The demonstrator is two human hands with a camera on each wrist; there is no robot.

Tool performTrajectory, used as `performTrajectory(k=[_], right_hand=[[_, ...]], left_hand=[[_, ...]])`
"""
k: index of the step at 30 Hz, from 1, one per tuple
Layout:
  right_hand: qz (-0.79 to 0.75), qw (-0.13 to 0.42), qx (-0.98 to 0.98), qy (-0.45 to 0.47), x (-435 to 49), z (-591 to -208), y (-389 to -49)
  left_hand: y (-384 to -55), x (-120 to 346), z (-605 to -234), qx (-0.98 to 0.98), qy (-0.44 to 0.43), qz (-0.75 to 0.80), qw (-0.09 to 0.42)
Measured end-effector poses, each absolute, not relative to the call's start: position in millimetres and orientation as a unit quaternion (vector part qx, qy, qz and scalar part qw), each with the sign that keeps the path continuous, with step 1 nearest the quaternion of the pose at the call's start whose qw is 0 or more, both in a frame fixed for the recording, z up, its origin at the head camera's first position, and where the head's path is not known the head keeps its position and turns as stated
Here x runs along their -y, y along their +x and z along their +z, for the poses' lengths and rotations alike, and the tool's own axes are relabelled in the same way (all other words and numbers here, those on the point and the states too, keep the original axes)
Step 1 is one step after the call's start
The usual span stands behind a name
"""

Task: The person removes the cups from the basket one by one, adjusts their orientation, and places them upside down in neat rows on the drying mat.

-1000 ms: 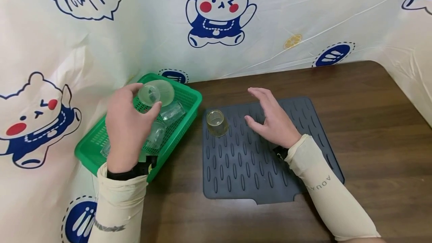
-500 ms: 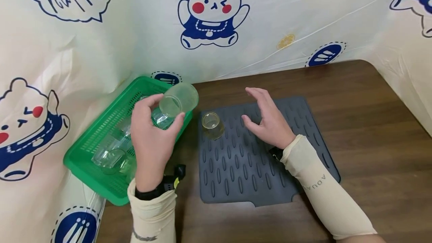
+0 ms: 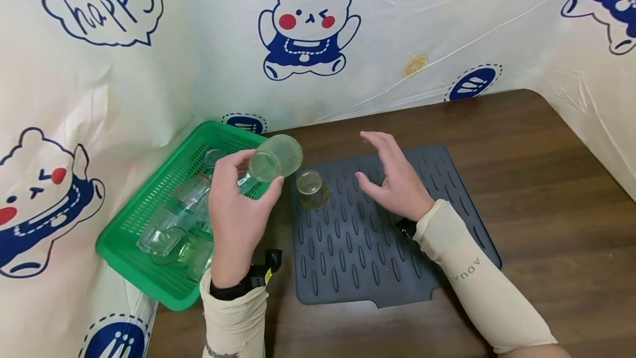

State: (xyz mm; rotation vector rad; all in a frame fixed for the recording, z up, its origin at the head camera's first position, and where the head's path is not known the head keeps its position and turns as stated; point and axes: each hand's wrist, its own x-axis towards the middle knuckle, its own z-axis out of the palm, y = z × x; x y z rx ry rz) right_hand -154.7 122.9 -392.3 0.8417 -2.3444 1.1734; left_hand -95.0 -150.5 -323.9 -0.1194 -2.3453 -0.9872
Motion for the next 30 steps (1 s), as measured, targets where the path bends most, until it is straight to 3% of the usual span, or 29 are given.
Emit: performTrajectory(k=[10,20,30], right_hand=[[0.43,0.205,0.826,0.3,-123.4,-391.6,-153.5],[0.449,0.213,0.813,0.304,-115.8,-359.2,-135.5],[0.446,0.222,0.808,0.314,-123.2,-382.5,-150.3]], left_hand=[[-95.5,145.4,-326.7,0.885,-0.057,-0.364,0.284],[-94.3,139.6,-325.7,0.886,-0.076,-0.357,0.286],[-93.0,133.6,-326.9,0.895,-0.099,-0.331,0.281]])
